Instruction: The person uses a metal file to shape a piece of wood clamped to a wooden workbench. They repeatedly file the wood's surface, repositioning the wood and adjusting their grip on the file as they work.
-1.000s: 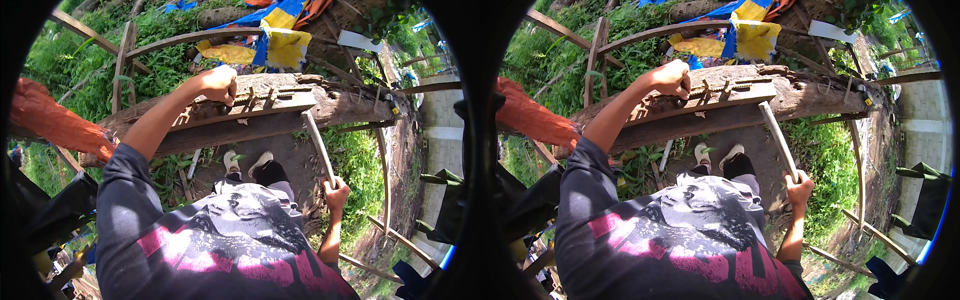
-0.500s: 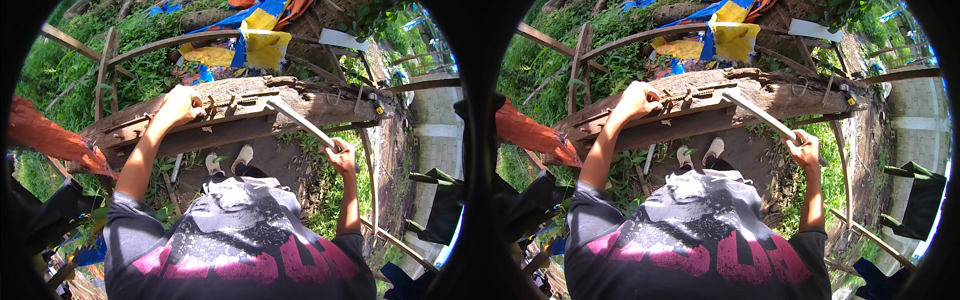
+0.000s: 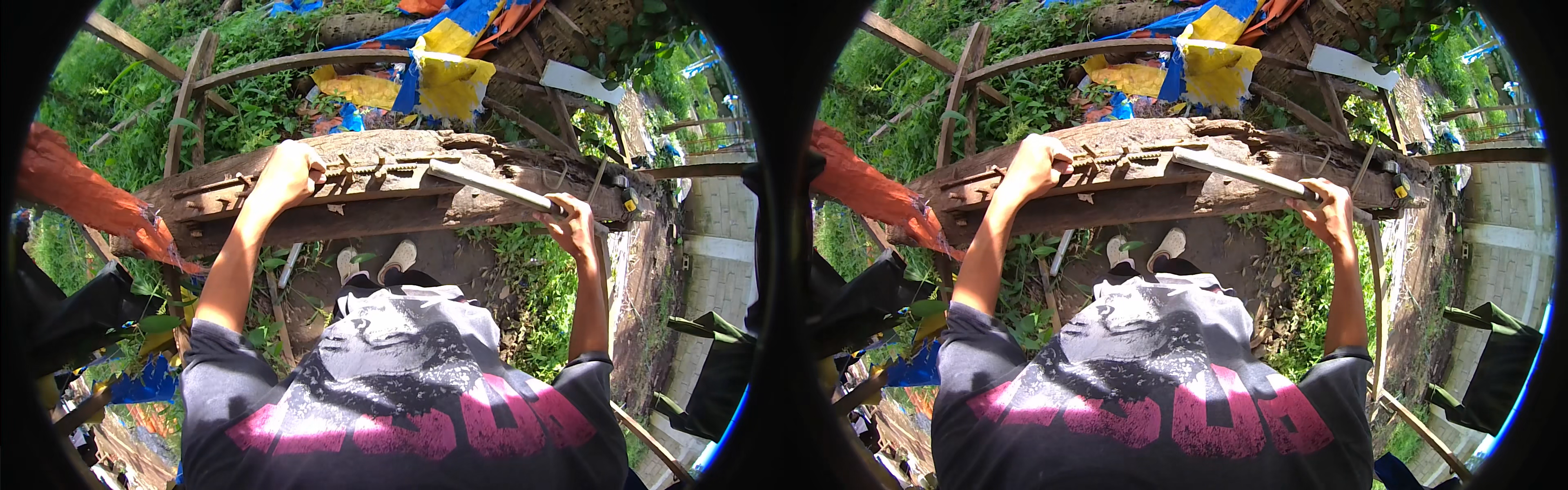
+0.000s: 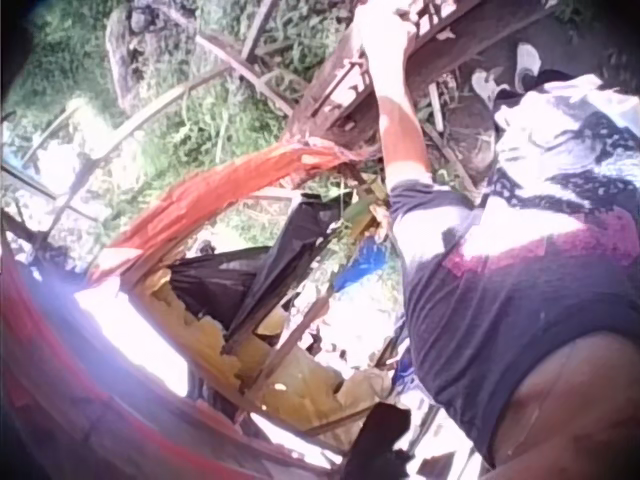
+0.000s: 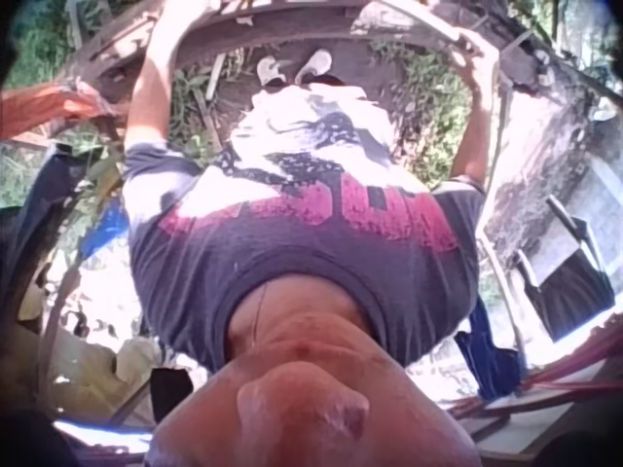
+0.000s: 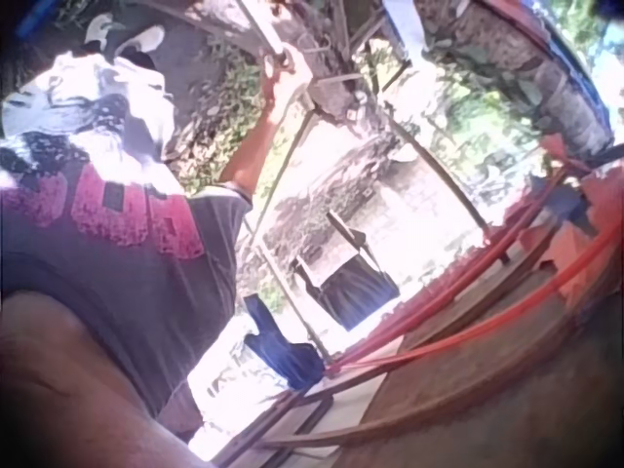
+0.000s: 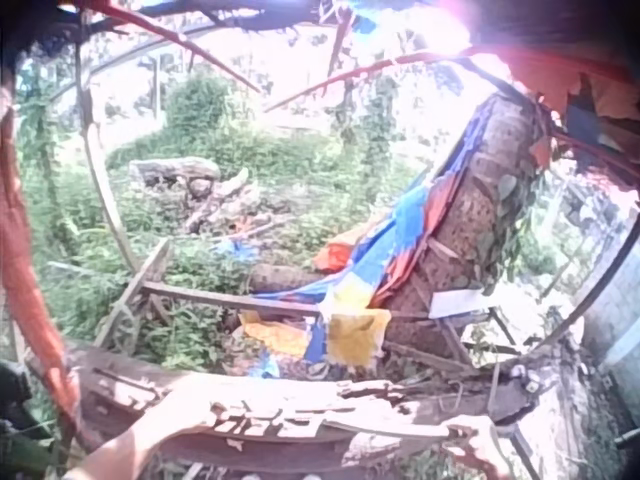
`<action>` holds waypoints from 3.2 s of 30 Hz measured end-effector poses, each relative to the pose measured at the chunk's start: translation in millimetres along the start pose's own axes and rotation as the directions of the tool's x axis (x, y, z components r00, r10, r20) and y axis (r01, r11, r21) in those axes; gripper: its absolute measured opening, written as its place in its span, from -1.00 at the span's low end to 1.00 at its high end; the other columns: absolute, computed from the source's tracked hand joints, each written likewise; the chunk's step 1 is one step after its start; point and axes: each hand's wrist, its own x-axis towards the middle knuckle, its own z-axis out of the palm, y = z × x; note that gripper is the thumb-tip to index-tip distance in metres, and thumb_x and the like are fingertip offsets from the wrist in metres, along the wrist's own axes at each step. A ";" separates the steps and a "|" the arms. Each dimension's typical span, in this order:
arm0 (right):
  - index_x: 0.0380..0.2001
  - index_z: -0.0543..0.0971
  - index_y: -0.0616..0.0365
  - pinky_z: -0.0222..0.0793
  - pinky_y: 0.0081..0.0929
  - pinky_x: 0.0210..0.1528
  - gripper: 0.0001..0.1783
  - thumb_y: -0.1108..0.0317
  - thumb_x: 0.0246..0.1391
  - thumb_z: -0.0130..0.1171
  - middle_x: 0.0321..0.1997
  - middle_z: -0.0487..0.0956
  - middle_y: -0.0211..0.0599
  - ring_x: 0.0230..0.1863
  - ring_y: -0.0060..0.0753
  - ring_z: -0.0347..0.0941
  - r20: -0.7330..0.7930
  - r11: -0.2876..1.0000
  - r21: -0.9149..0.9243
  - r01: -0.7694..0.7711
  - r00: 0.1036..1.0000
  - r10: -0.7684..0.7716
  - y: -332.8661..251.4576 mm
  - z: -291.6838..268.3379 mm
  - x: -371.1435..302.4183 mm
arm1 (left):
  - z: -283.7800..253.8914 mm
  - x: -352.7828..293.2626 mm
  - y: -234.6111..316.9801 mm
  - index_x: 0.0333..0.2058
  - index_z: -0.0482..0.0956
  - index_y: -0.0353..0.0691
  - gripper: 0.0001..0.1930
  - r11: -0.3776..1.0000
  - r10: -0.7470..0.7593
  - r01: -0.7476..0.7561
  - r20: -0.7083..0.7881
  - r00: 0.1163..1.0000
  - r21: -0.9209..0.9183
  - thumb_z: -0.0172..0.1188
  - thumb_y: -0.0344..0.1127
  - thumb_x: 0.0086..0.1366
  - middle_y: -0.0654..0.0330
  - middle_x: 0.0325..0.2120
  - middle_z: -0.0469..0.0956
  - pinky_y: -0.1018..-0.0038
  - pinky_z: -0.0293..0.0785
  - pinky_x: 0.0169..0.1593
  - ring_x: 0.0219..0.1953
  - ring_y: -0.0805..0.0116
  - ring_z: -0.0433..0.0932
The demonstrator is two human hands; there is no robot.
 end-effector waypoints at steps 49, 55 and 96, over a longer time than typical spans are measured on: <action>-0.14 0.72 0.19 0.54 -0.36 -0.01 -0.44 0.21 -0.27 0.61 -0.14 0.72 -0.12 -0.15 -0.21 0.67 0.136 0.986 0.159 0.055 0.988 -0.077 7.6 34.1 56.5 | -5.7 1.3 -4.1 -0.39 0.72 -0.35 -0.79 0.995 -0.039 0.042 0.042 0.998 -0.091 0.30 -0.65 -0.09 0.01 -0.48 0.70 0.45 0.57 -0.31 -0.45 0.31 0.69; -0.14 0.72 0.19 0.57 -0.33 -0.06 -0.44 0.15 -0.25 0.60 -0.16 0.72 -0.08 -0.20 -0.15 0.68 0.084 0.987 0.105 0.124 0.988 -0.133 3.3 30.1 51.7 | -5.6 0.4 -2.1 -0.42 0.72 -0.35 -0.81 0.996 -0.036 0.040 0.050 0.998 -0.077 0.35 -0.60 -0.11 0.02 -0.51 0.69 0.45 0.56 -0.31 -0.45 0.26 0.69; -0.16 0.72 0.00 0.54 -0.24 -0.09 -0.35 -0.26 -0.19 0.46 -0.30 0.71 -0.13 -0.21 -0.11 0.66 0.043 0.897 -0.439 0.041 0.999 -0.025 -30.1 26.7 51.1 | 5.9 -4.4 -11.0 -0.49 0.66 -0.32 -0.86 0.993 0.074 -0.074 0.012 0.997 0.089 0.21 -0.62 -0.09 -0.02 -0.55 0.63 0.36 0.54 -0.33 -0.46 0.07 0.66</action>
